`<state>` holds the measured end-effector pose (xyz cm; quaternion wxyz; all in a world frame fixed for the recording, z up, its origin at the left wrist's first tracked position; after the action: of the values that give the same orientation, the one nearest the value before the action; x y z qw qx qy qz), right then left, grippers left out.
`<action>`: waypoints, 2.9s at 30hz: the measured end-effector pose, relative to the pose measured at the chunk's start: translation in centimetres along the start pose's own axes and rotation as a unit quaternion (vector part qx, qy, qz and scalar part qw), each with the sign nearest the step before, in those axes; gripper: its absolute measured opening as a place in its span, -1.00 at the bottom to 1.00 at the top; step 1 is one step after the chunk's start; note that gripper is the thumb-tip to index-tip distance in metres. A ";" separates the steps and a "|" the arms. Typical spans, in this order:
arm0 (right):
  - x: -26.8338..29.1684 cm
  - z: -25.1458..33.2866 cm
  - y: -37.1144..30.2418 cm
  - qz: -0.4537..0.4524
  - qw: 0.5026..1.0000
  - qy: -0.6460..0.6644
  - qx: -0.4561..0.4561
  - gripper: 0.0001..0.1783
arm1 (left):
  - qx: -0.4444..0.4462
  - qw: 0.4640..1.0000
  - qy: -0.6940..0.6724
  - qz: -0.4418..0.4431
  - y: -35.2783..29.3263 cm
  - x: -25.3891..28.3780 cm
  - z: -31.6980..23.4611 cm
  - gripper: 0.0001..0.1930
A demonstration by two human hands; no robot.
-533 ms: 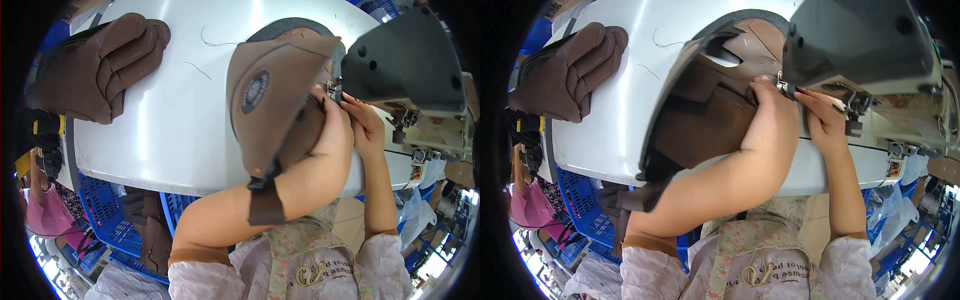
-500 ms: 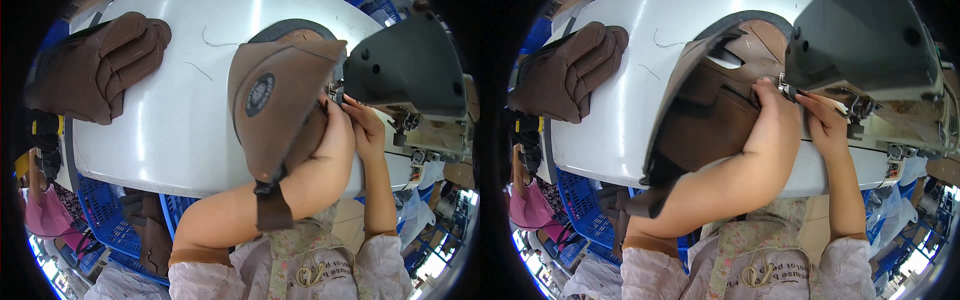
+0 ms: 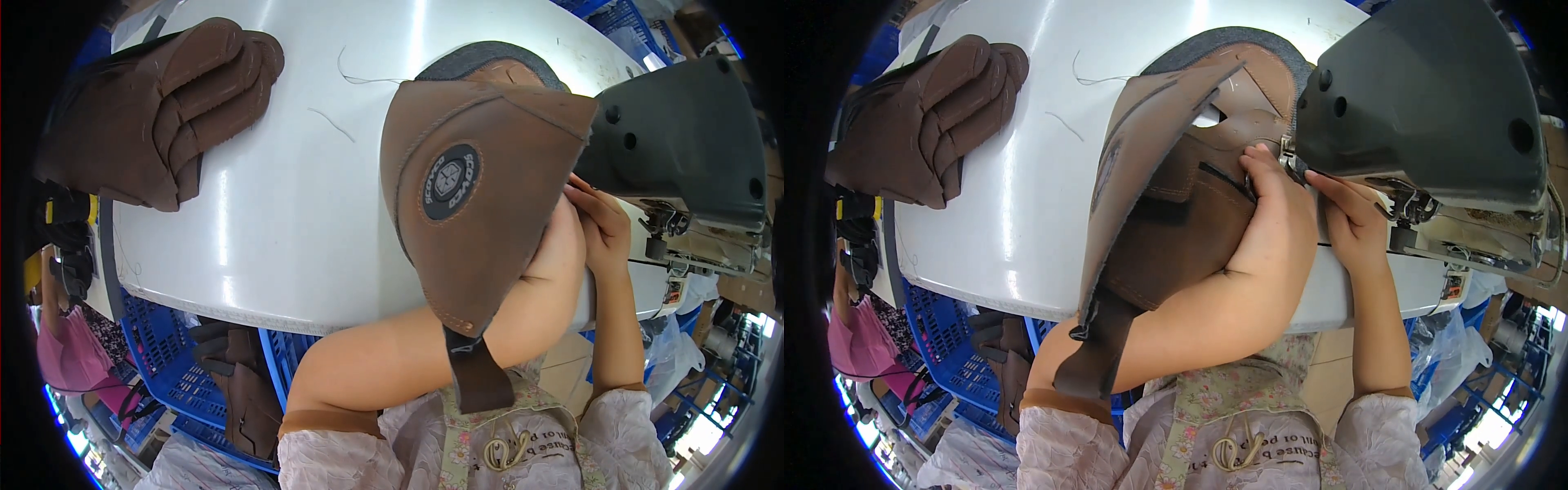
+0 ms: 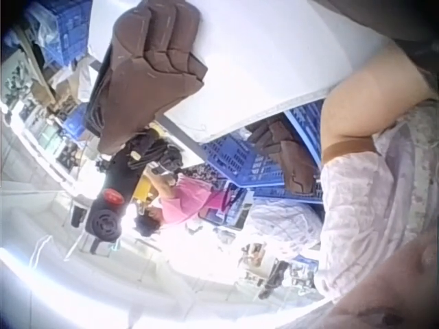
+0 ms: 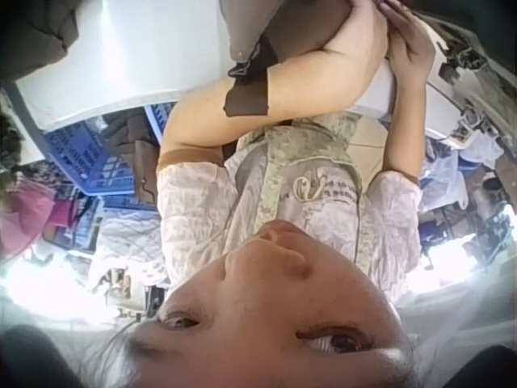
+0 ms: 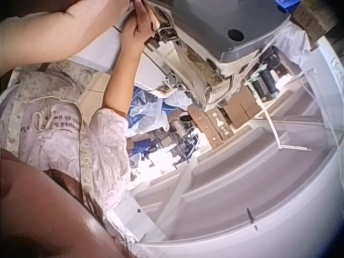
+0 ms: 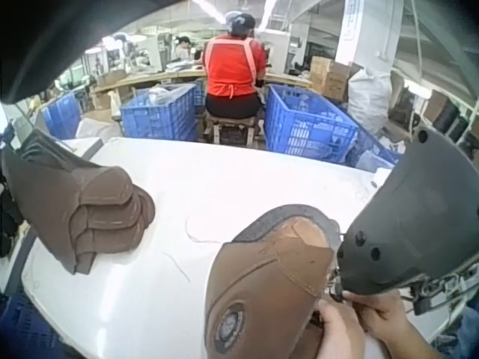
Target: Operating a sewing machine to stitch leather shoe components together.
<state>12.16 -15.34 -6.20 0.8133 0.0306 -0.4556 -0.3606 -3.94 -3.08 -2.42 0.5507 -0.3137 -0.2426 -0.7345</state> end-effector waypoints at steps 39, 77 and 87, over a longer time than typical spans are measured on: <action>0.5 -0.3 1.8 -0.041 0.975 0.049 0.211 -0.78 | 0.195 0.949 -0.213 -0.129 -0.2 -0.4 1.3 -0.68; 0.3 -1.3 1.1 -0.007 0.965 0.043 0.259 -0.89 | 0.153 0.934 -0.301 -0.119 -1.6 -2.0 3.1 -0.46; 0.3 -1.0 1.1 -0.026 0.977 0.056 0.202 -0.89 | 0.163 0.942 -0.267 -0.122 -1.0 -1.5 2.5 -0.58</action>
<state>13.60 -14.98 -6.17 0.8047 0.2260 -0.4722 -0.2800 -4.17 -0.05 -1.74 0.4154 -0.3722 -0.5334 -0.6359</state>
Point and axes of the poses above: each hand's wrist, its own y-axis towards the middle knuckle, its own x-axis out of the back of the hand, z = x × y, the point moved 1 cm from there along y, towards the middle knuckle, and after that the axes turned 12 degrees about -z, right-handed, at the moved point
